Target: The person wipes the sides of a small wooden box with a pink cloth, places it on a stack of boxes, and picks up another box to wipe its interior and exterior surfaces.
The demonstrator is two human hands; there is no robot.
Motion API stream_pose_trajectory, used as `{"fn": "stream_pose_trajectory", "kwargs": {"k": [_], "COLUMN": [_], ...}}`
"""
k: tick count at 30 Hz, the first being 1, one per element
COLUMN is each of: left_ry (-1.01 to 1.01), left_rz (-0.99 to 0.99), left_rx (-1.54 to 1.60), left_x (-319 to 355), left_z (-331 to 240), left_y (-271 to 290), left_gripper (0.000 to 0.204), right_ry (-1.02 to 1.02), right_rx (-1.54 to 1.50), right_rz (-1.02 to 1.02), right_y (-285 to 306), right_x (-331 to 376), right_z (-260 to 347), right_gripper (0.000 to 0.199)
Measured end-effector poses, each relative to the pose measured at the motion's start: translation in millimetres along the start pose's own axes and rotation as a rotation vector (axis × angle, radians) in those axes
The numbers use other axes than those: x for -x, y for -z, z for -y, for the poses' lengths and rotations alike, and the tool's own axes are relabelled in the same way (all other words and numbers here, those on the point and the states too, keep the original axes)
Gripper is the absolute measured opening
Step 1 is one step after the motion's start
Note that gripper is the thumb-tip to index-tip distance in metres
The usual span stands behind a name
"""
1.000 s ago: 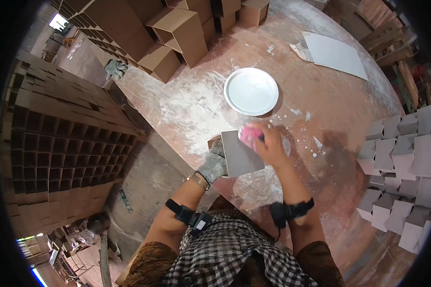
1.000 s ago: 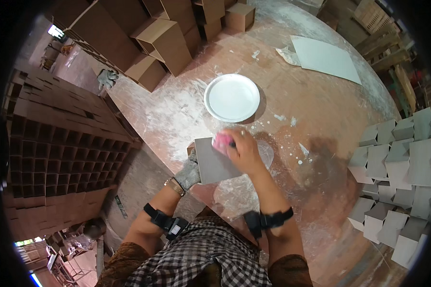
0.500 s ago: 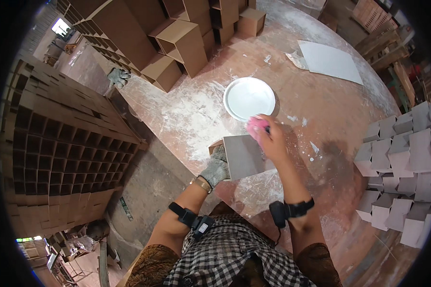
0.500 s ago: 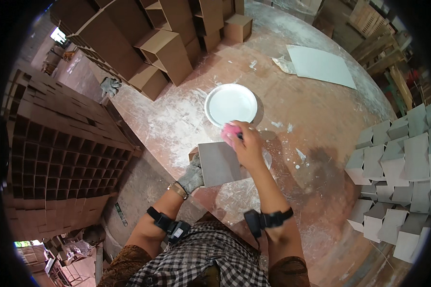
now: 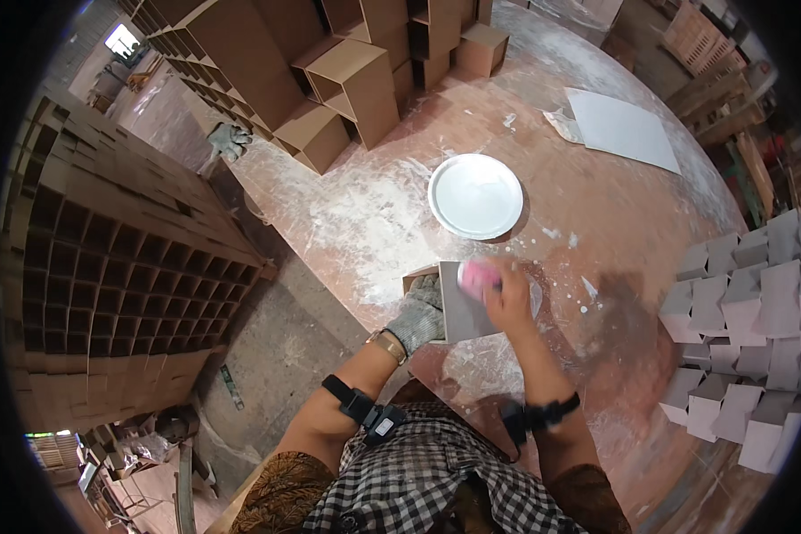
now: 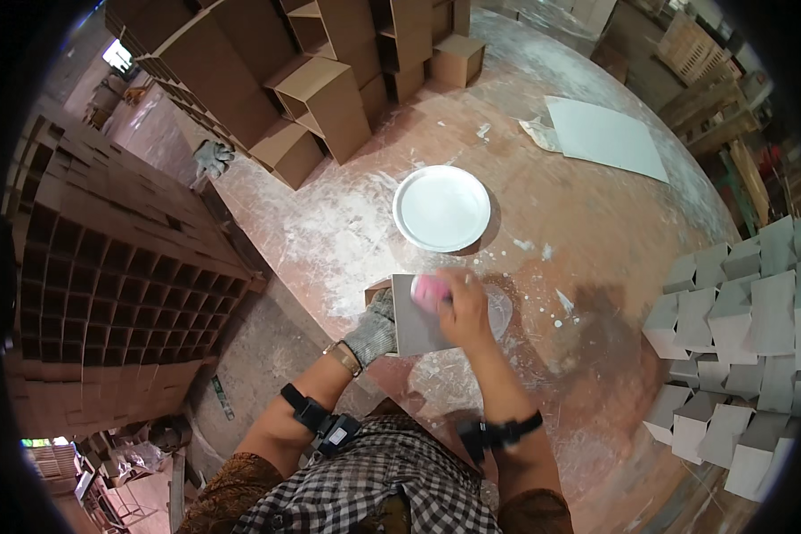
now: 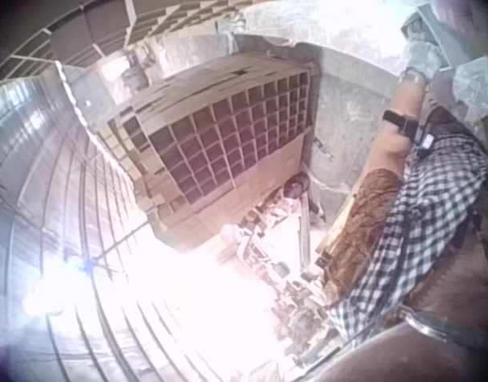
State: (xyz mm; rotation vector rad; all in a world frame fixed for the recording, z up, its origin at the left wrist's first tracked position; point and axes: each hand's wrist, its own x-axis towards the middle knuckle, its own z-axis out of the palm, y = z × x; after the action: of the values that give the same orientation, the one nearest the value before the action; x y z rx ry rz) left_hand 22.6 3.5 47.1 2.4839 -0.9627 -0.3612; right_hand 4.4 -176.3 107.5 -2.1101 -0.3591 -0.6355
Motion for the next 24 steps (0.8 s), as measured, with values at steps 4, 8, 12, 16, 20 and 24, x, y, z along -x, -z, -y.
{"fn": "stream_pose_trajectory", "kwargs": {"k": [4,8,12,16,20,24], "left_ry": [0.053,0.018,-0.063,0.057,0.002,-0.026], "left_rz": [0.166,0.028,-0.057,0.013,-0.041,-0.2], "left_rx": [-0.178,-0.154,-0.01,0.361,-0.067,0.483], "left_x": [-18.7,1.6,2.5,-12.4,-15.6,3.1], "left_z": [-30.3,1.1,8.0,-14.1,-17.0,52.0], "left_y": [23.6,-7.0,-11.0,-3.5,2.2,-84.0], "left_gripper": [0.062,0.06,0.063,0.043,0.04,0.058], "right_ry": [-0.15,0.086,0.029,-0.133,0.002,0.255], "right_rx": [0.039,0.077,-0.088,-0.042,-0.068,0.047], "right_rz": [-0.092,-0.023,0.032,0.02,-0.051,0.11], "right_y": [-2.8,-2.0,4.4,-4.6,-14.4,-6.3], "right_x": [-29.5,34.8,46.4,-25.2,-46.7,19.8], "right_z": [-16.8,31.2,54.9,15.7,19.9,67.3], "right_gripper": [0.024,0.025,0.025,0.026,0.026,0.027]}}
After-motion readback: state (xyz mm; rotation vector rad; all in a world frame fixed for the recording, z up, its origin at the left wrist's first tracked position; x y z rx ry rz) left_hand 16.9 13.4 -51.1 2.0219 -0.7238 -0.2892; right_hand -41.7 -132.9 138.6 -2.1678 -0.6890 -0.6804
